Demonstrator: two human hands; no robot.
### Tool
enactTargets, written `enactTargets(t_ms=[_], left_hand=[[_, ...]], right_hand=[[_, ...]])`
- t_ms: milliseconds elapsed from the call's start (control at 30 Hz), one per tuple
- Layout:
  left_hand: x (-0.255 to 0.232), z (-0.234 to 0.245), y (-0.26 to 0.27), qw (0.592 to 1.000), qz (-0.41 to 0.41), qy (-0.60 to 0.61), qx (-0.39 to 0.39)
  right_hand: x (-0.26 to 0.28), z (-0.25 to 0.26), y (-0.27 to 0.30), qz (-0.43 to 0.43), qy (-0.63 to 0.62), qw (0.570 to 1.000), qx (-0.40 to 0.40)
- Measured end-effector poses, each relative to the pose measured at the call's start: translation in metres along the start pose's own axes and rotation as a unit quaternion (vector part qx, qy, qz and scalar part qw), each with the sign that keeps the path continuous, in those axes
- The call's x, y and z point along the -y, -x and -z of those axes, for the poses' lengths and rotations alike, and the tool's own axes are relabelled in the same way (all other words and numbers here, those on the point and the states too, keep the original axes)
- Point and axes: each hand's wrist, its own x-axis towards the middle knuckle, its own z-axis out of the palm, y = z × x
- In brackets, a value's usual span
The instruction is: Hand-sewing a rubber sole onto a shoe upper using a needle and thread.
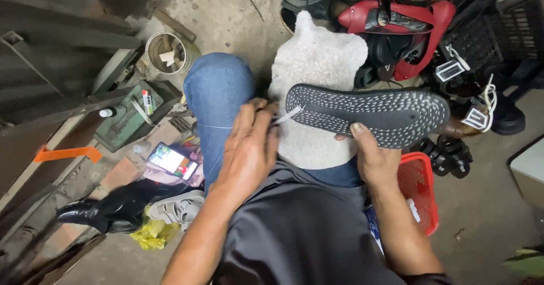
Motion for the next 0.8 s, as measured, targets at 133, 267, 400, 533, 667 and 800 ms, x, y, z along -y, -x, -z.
enactTargets(t_ms=[133, 267, 400, 533, 667, 800], left_hand=[[-0.005, 0.005, 0.005, 1.000, -0.025, 0.000, -0.003], [0.000, -0.003, 0.010, 0.998, -0.049, 0.021, 0.019], [0.008, -0.013, 0.012, 0.998, -0.065, 0.002, 0.015], [0.006, -0.012, 0.008, 0.997, -0.067, 0.003, 0.025], [0.004, -0.013, 0.007, 0.997, -0.067, 0.004, 0.035], [0.002, -0.011, 0.007, 0.997, -0.057, -0.008, 0.050]], right_hand=[[0.002, 0.005, -0.007, -0.045, -0.053, 0.997, 0.021], [-0.014, 0.013, -0.010, 0.026, -0.082, 0.995, 0.049], [-0.007, 0.012, -0.013, 0.037, -0.090, 0.993, 0.070], [-0.014, 0.017, -0.013, 0.030, -0.096, 0.992, 0.071], [-0.014, 0.015, -0.014, 0.032, -0.098, 0.993, 0.065], [-0.009, 0.012, -0.012, 0.036, -0.093, 0.993, 0.065]])
